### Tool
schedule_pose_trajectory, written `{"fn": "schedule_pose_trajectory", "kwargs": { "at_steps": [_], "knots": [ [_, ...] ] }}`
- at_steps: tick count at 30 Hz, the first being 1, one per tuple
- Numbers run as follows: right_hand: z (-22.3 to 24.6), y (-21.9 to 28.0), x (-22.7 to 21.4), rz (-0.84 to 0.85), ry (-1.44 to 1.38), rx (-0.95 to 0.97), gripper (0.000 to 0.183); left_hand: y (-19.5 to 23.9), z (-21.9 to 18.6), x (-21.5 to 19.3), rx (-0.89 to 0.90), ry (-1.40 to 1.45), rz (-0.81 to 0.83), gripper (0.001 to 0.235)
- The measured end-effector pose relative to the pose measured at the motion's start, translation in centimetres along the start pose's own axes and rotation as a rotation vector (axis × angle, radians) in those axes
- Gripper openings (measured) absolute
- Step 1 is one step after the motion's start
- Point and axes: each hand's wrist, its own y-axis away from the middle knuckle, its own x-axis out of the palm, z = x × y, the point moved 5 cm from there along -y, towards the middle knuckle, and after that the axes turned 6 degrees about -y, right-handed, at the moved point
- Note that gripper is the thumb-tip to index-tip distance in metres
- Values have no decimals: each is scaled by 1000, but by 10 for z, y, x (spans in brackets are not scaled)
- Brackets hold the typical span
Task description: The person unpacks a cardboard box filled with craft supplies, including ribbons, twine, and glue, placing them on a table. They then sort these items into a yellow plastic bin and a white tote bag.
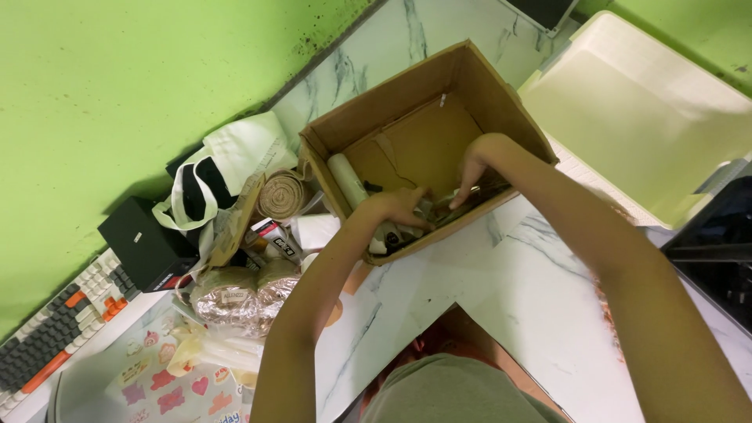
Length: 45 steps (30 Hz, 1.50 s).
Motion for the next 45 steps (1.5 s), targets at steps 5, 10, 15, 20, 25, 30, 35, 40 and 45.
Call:
{"fn": "schedule_pose_trajectory", "kwargs": {
  "at_steps": [5,10,15,20,25,30,35,40,45],
  "knots": [
    [-7,-21,5,-115,132,-207,80,-18,-2,9,137,-74,-97,109],
    [12,-10,13,-391,255,-200,70,-24,-10,22,74,-220,-142,99],
    [-1,-57,17,-436,457,-139,50,-22,-29,24,2,-283,-275,92],
    [-14,-36,21,-500,328,-241,52,-37,-24,38,-4,-327,-395,94],
    [-45,-9,17,-525,171,-122,78,-34,-27,45,12,-329,-473,88],
    [-24,-8,28,-406,211,-72,74,-25,-36,39,-15,-300,-432,85],
    [-14,-22,28,-414,382,-125,68,-22,-34,34,-20,-267,-404,78],
    [-13,-10,30,-438,315,-165,59,-27,-32,34,-45,-252,-351,73],
    [3,35,29,-404,144,-205,47,-30,-28,32,-112,-228,-249,46]
  ]
}}
